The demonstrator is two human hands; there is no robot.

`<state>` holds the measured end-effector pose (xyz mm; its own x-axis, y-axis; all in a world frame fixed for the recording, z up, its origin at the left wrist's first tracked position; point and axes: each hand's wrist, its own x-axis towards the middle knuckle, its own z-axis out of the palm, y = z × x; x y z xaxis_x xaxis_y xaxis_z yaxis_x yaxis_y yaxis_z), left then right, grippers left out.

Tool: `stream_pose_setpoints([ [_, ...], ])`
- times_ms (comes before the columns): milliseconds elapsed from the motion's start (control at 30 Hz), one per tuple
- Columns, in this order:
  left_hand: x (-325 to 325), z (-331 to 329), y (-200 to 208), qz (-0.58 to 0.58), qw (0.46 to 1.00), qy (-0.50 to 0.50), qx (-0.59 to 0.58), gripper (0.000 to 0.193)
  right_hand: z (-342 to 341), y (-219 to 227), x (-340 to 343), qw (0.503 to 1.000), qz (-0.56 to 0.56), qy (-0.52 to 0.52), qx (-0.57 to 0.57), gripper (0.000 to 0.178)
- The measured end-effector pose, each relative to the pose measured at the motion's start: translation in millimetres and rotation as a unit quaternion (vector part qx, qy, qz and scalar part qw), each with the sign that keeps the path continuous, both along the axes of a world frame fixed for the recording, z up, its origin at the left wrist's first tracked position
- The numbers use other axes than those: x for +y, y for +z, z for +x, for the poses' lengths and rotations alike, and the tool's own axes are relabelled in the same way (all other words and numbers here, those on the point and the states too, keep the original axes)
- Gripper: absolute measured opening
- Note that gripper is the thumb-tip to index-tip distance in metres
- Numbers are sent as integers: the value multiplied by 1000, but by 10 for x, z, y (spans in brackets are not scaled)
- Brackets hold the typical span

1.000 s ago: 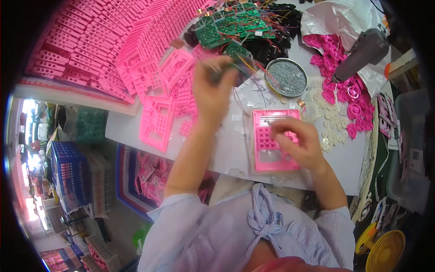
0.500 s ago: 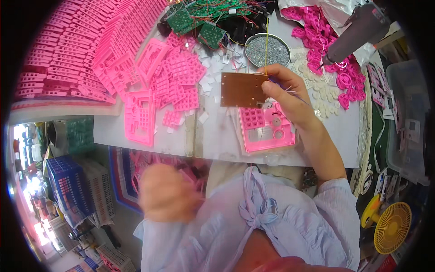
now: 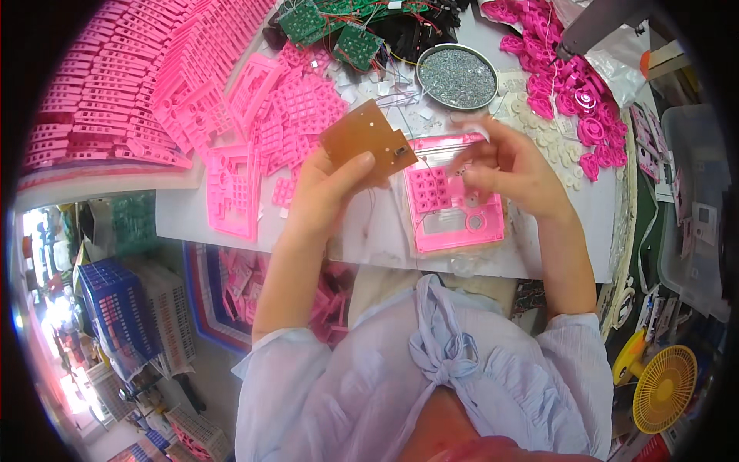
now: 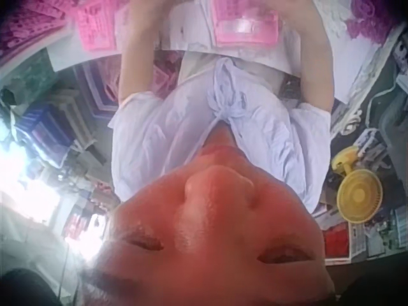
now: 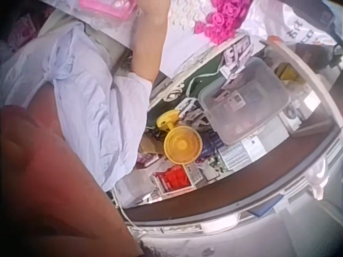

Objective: Assembling a toy electronic device by installing circuit boards and internal components into a plastic casing and securing them with screws.

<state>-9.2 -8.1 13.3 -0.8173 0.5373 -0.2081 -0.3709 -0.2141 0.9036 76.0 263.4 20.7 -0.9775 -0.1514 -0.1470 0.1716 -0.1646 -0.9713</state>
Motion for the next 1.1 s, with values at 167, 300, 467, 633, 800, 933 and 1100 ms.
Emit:
stream_pose_setpoints([
  [167, 68, 66, -125, 90, 996, -12, -22, 33, -18, -88, -69, 998, -58, -9, 17, 35],
  [300, 158, 128, -108, 28, 996, 14, 81, 36, -108, -142, -13, 981, -194, -13, 12, 30],
  [467, 247, 191, -1, 147, 982, -93, 67, 37, -160, -341, -390, 988, -127, -37, -82, 36],
  [633, 118, 253, -16, 45, 985, -41, 160, 33, -90, -171, -388, 970, -236, -6, -62, 57],
  [800, 103, 348, -45, -32, 979, -91, 177, 23, -6, -88, -352, 983, -109, -35, 141, 28],
  [933, 74, 407, -57, -42, 986, -81, 138, 21, 226, 13, -272, 969, -226, -96, 11, 10],
  [1100, -78, 488, -126, -141, 950, -121, 252, 17, 1006, -244, -113, 969, -124, -167, -130, 14],
])
